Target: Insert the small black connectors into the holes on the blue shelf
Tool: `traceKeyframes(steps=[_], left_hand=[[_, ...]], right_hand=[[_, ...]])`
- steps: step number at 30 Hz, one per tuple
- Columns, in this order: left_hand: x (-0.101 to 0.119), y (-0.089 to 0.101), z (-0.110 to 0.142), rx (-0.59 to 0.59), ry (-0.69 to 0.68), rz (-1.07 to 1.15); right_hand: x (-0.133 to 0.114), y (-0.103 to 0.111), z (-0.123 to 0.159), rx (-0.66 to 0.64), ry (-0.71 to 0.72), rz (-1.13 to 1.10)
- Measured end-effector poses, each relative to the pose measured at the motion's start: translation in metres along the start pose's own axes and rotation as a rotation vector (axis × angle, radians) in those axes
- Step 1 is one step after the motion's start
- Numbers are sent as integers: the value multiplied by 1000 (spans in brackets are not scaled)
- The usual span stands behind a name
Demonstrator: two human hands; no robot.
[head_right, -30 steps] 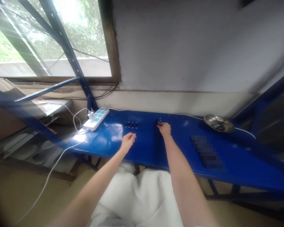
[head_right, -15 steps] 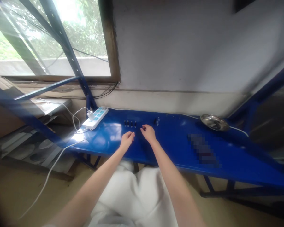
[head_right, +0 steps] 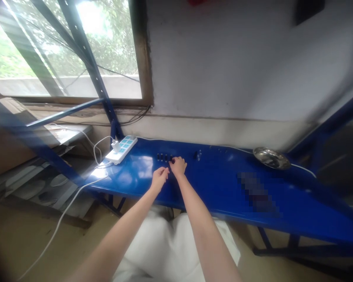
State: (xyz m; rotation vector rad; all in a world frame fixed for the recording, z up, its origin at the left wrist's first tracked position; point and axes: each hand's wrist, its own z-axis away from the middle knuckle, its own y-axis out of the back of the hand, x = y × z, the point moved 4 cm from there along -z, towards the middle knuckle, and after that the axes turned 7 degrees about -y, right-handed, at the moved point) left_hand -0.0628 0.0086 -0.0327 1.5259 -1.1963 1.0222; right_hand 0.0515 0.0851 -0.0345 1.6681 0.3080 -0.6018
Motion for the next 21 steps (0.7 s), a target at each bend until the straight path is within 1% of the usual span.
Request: traceKeyframes(steps=[5, 8, 11, 13, 14, 16, 18, 20, 21], left_hand=[[1, 0, 0, -12, -9, -38], [7, -1, 2, -4, -71, -97], [16, -1, 7, 60, -157, -140], [23, -1, 9, 104, -193, -158], [27, -1, 9, 103, -218, -172], [40, -3, 9, 41, -295, -224], [55, -7, 7, -79, -395, -298], [72, -9, 5, -173, -471, -353], [80, -9, 4, -193, -485, -364]], right_hand=[[-1, 1, 2, 11, -14, -33], [1, 6, 9, -12, -44, -122], [5, 14, 24, -60, -31, -248], [8, 23, 38, -82, 8, -285], [9, 28, 46, -93, 31, -277], [9, 39, 60, -137, 86, -222], [8, 52, 71, -169, 127, -175], [5, 68, 80, -174, 154, -198], [3, 77, 84, -177, 175, -235]])
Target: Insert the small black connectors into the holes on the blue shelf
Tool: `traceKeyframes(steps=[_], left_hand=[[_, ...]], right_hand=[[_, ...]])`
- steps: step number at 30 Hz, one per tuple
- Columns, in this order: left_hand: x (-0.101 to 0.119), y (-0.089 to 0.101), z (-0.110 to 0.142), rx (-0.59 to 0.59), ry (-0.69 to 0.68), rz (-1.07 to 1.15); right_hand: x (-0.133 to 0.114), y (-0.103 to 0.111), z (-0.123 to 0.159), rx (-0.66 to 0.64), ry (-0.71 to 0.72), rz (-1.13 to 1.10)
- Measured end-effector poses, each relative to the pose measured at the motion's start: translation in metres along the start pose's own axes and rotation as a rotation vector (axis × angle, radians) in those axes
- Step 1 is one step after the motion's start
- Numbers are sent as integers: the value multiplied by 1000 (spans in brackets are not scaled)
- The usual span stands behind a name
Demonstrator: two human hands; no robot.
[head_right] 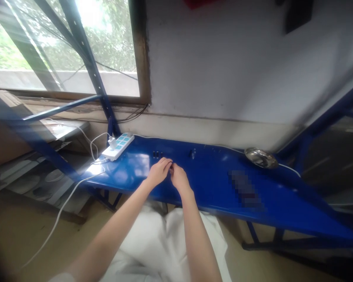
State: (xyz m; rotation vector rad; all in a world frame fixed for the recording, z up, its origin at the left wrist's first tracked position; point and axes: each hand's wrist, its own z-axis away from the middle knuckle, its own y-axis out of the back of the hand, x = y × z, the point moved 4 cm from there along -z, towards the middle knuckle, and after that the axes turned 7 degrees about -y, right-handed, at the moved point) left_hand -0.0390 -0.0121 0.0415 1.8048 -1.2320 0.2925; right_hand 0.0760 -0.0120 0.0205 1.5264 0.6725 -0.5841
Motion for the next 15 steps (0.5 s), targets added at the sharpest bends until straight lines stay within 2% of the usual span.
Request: traceKeyframes(steps=[2, 4, 8, 10, 15], left_hand=[[11, 8, -7, 11, 0, 15], [20, 18, -11, 77, 31, 76], [33, 32, -10, 155, 139, 269], [38, 35, -7, 170, 175, 332], [46, 43, -2, 245, 166, 353]], right_hand=[[-10, 14, 9, -22, 30, -96], [-20, 29, 17, 1, 33, -226], [-41, 53, 33, 229, 72, -471], [-51, 57, 40, 271, 96, -522], [-64, 55, 47, 266, 124, -634]])
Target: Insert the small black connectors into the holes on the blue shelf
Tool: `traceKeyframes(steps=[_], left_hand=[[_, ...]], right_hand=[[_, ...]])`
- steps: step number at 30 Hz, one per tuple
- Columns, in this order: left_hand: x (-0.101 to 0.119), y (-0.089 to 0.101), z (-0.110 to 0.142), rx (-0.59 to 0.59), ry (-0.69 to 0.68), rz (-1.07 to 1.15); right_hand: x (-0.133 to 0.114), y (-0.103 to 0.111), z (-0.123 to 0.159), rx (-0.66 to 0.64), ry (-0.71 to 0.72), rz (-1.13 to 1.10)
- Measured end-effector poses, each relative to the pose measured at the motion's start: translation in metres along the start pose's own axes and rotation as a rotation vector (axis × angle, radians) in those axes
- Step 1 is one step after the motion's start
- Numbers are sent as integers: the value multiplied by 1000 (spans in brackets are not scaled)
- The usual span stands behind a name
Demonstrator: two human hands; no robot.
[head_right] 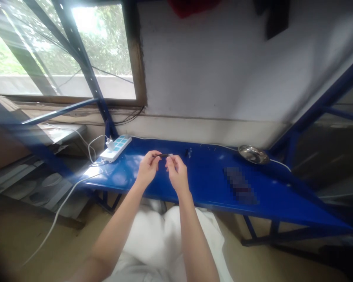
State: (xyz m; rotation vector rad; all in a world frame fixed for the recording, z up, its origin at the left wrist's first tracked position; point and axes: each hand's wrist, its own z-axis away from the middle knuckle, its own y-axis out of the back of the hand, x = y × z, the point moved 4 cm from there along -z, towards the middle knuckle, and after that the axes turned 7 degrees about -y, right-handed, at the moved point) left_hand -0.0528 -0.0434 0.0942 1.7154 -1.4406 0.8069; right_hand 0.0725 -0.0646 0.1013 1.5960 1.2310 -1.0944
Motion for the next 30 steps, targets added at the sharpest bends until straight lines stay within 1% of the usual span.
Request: traceKeyframes(steps=[3, 5, 10, 16, 19, 21, 23, 26, 30], left_hand=[[5, 2, 1, -49, -4, 23], [10, 3, 2, -70, -14, 30], [23, 7, 4, -85, -61, 11], [38, 10, 5, -82, -214, -105], [39, 8, 4, -93, -218, -147], [37, 7, 3, -82, -179, -143], [32, 6, 2, -69, -103, -103], [22, 4, 0, -50, 63, 12], [5, 3, -1, -38, 264, 213]], right_hand=[[3, 1, 0, 67, -52, -34], [5, 1, -1, 90, -71, -48], [0, -1, 3, 93, -34, -81], [-9, -2, 10, 123, 16, -161], [-10, -3, 10, 134, 23, -137], [-10, -3, 9, 142, 29, -61], [-10, -2, 8, 142, 34, 34], [-9, -3, 6, 125, 44, 137], [-4, -3, 4, 94, 58, 211]])
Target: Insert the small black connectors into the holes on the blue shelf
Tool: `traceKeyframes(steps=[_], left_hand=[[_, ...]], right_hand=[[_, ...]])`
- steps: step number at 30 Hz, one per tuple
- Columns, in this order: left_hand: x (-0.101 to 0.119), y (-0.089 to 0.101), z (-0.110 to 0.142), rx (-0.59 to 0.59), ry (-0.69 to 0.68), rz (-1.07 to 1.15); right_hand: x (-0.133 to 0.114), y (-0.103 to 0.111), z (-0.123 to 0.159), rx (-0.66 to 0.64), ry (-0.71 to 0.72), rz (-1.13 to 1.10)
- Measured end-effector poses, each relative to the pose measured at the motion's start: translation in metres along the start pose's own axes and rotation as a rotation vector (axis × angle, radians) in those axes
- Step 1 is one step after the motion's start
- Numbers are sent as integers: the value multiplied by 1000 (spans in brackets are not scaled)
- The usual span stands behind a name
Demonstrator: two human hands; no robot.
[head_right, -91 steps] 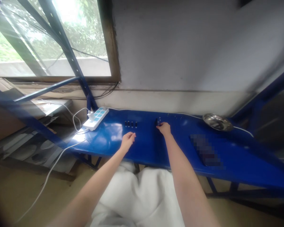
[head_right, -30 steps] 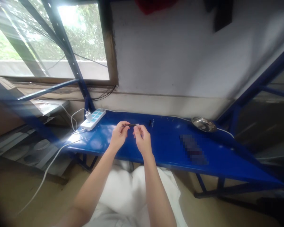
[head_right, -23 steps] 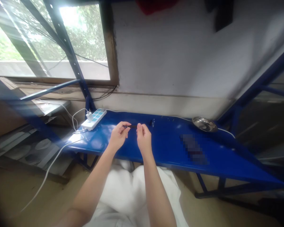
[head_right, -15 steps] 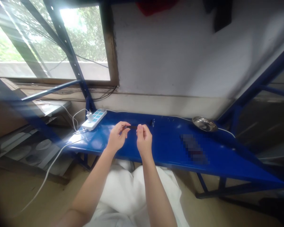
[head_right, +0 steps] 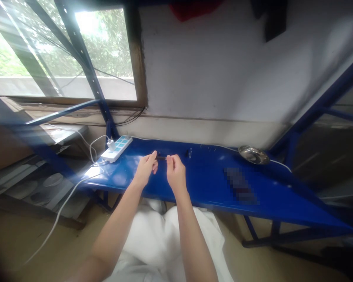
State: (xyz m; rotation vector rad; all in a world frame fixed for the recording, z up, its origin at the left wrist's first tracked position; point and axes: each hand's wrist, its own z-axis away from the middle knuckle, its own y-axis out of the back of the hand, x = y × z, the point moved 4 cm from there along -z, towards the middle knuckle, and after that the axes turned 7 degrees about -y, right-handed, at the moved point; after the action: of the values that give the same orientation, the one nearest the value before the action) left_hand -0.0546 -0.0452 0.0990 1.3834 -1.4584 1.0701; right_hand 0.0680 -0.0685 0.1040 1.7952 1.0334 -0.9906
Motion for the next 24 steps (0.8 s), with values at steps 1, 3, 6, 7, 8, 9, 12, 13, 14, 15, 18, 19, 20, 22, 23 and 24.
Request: traceKeyframes(steps=[1, 3, 6, 7, 8, 9, 12, 13, 14, 15, 18, 19, 20, 22, 23, 24], left_hand=[[-3, 1, -1, -3, 34, 35], [-9, 4, -3, -6, 80, 65], [-15, 9, -6, 1, 96, 46], [-16, 10, -6, 7, 91, 32], [-17, 11, -6, 11, 85, 14], [-18, 11, -6, 17, 78, -6], [-19, 11, -6, 28, 54, -72], [-19, 10, -6, 32, 48, -87], [-20, 10, -7, 37, 43, -96], [-21, 11, -7, 49, 38, -101], [-24, 17, -9, 128, 26, -112], [-25, 20, -9, 160, 24, -119], [-26, 23, -9, 182, 30, -128], [-27, 25, -9, 183, 53, -153], [-27, 24, -8, 164, 63, -165], [-27, 22, -7, 136, 68, -173]], right_hand=[[1, 0, -1, -5, 12, 15], [3, 1, -3, -16, 43, 39], [9, 3, -6, -52, 59, 48], [11, 3, -8, -73, 48, 44], [14, 2, -9, -95, 32, 38], [17, 2, -9, -120, 13, 33], [23, -1, -11, -171, -23, 31], [23, -2, -11, -184, -25, 37], [24, -3, -12, -199, -25, 44], [24, -3, -12, -216, -25, 51], [26, -1, -14, -221, -45, 51], [28, 1, -15, -196, -66, 37], [30, 3, -16, -157, -90, 15], [35, 5, -18, -62, -134, -49], [37, 5, -19, -24, -145, -86], [38, 3, -19, 1, -144, -117]])
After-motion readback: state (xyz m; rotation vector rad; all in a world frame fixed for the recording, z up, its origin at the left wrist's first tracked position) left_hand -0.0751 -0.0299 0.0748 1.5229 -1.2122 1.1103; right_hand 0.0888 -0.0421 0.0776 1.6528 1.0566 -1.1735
